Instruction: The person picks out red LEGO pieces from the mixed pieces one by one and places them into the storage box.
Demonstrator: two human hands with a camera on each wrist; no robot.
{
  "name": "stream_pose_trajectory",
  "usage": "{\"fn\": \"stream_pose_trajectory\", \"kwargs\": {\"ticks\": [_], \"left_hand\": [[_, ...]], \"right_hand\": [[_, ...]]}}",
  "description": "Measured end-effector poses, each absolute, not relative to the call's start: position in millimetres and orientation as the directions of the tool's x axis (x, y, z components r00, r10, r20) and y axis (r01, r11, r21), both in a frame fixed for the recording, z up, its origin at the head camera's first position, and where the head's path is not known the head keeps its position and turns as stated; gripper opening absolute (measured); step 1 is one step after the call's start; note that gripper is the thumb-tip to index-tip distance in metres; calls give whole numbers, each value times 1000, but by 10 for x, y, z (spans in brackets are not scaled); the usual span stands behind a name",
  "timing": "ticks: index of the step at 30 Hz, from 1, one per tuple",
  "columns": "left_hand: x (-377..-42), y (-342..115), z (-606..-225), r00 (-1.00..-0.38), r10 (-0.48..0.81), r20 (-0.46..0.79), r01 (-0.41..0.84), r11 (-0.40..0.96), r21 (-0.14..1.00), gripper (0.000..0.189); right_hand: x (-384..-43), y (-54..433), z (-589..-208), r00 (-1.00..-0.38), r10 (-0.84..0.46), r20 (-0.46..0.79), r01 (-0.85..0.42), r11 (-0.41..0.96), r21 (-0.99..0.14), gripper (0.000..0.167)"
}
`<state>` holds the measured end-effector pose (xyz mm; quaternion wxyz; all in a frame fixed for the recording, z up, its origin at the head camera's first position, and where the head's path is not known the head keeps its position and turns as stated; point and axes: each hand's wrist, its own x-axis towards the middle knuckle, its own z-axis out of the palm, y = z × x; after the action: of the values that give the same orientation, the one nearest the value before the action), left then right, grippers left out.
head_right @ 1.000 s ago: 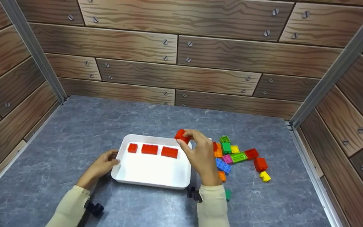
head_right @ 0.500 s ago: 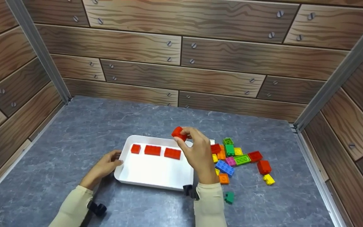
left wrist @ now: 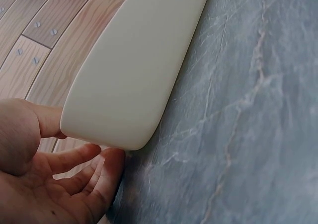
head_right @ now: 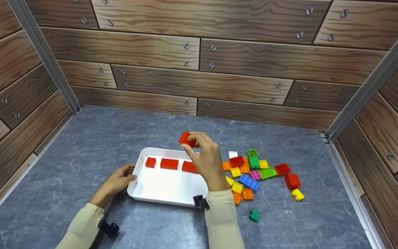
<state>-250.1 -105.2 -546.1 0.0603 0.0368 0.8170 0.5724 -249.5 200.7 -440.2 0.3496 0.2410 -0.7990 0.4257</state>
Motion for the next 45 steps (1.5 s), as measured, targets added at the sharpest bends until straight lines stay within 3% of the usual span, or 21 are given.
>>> {"fn": "stream_pose_trajectory", "kwargs": {"ticks": [5, 10, 16, 25, 45], "left_hand": [[-2491, -1064, -5482, -990, 128, -67, -19, 343, 939, 44], [-2498, -1066, -5474, -989, 124, -81, -33, 346, 938, 44], [-2507, -1060, -5452, -990, 124, -74, -27, 345, 938, 42], [-2502, -1069, -5461, -989, 130, -69, -23, 328, 944, 42], [-2503, -1075, -5462, -989, 122, -82, -38, 329, 944, 45]], "right_hand": [[-2560, 2010, -4515, -736, -119, 666, -593, 589, -549, 24], [-2575, 1993, -4597, -849, -196, 490, -482, 665, -570, 28], [-2638, 1959, -4668, -912, -246, 327, -402, 686, -606, 28], [-2708, 1944, -4774, -912, -374, 170, -395, 684, -614, 25], [-2722, 1873, -4892, -892, -421, -166, -255, 771, -584, 18]]}}
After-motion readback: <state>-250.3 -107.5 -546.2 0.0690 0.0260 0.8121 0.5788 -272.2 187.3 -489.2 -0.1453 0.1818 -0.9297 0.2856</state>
